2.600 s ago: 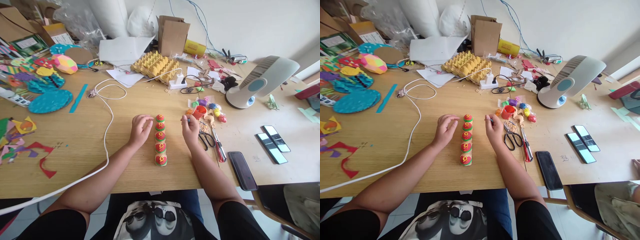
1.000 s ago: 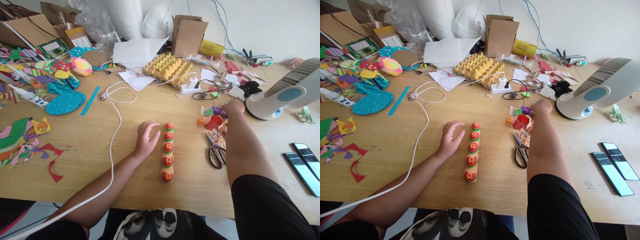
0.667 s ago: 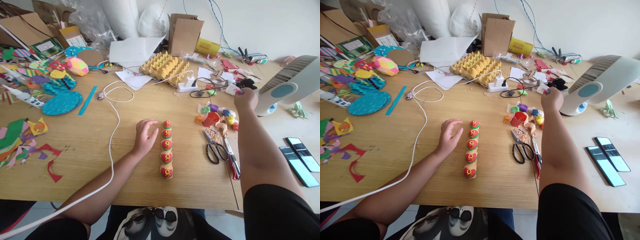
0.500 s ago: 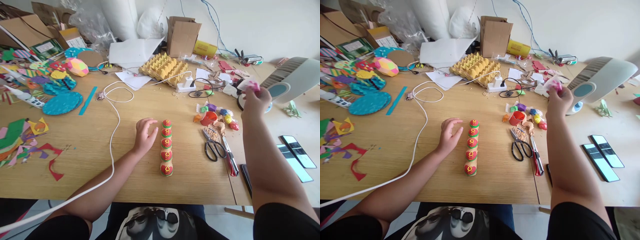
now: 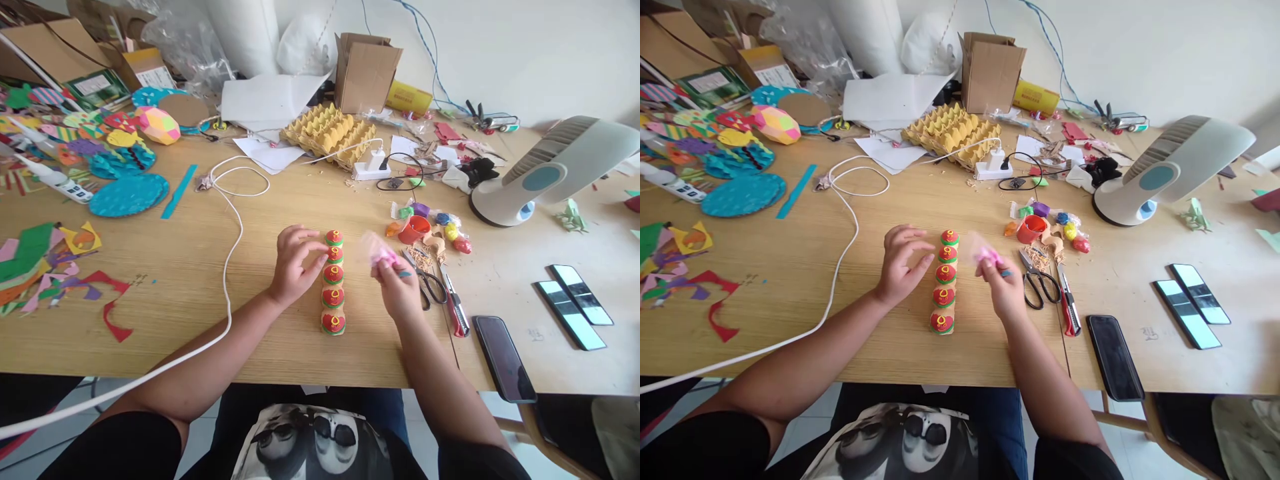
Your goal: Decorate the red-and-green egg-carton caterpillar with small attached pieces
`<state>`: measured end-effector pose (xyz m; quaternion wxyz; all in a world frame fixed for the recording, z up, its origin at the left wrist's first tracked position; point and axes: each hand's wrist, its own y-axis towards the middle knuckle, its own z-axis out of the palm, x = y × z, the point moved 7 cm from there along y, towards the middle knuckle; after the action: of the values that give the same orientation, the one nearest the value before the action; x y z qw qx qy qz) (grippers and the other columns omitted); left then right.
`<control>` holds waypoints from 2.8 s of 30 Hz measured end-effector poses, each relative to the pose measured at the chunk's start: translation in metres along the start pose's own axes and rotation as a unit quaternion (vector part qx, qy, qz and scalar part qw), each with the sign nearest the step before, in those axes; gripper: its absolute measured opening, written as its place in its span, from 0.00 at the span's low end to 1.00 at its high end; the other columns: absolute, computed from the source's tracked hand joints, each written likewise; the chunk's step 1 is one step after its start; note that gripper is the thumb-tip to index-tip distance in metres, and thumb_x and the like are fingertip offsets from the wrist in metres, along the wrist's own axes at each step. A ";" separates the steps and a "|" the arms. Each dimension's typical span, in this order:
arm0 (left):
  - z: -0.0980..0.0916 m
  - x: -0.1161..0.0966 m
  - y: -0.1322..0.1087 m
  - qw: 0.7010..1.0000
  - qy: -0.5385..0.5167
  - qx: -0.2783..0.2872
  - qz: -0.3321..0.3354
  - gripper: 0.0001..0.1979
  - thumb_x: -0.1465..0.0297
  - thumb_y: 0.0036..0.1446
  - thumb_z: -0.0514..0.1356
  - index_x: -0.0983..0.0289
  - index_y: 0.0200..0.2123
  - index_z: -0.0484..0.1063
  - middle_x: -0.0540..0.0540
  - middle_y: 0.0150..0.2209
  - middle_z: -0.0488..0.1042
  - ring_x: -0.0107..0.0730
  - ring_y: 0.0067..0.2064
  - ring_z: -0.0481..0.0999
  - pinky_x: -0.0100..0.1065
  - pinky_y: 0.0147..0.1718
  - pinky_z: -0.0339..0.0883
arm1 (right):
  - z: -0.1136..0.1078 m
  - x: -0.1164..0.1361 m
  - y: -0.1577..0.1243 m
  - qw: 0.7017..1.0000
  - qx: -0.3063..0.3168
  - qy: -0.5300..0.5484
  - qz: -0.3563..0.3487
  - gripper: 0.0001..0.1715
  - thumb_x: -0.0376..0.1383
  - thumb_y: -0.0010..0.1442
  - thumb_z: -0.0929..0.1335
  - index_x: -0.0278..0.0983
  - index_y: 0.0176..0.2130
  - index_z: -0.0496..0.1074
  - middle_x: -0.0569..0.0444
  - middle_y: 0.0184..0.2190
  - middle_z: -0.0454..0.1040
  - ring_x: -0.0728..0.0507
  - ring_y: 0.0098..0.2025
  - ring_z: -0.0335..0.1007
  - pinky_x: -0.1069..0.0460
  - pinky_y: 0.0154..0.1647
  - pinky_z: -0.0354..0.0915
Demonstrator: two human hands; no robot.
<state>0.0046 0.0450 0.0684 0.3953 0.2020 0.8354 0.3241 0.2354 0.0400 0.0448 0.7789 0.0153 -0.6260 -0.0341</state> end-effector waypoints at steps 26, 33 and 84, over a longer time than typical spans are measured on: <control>0.008 -0.021 -0.005 0.986 -0.126 0.111 -0.008 0.07 0.66 0.66 0.59 0.58 0.35 0.75 0.55 0.51 0.75 0.43 0.65 0.63 0.54 0.67 0.57 | 0.019 -0.014 0.002 0.973 0.164 -0.160 -0.001 0.28 0.58 0.59 0.71 0.38 0.25 0.70 0.56 0.22 0.68 0.47 0.28 0.61 0.51 0.32 0.58; 0.015 -0.014 -0.006 0.978 -0.151 0.141 -0.032 0.08 0.64 0.67 0.58 0.58 0.36 0.76 0.56 0.52 0.75 0.42 0.64 0.64 0.53 0.67 0.59 | 0.019 -0.014 0.002 0.973 0.162 -0.166 0.000 0.29 0.58 0.58 0.71 0.38 0.24 0.70 0.56 0.22 0.68 0.48 0.28 0.60 0.51 0.32 0.57; 0.005 -0.034 -0.008 0.994 -0.055 0.078 0.058 0.05 0.67 0.61 0.62 0.56 0.32 0.77 0.54 0.46 0.77 0.45 0.60 0.65 0.54 0.62 0.62 | 0.020 0.018 -0.016 0.936 0.010 -0.295 -0.192 0.14 0.45 0.60 0.73 0.42 0.36 0.67 0.57 0.27 0.67 0.47 0.28 0.59 0.50 0.33 0.59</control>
<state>0.0281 0.0214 0.0785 0.4041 0.2984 0.8219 0.2684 0.2188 0.0232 0.0658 0.5373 0.1323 -0.8134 -0.1792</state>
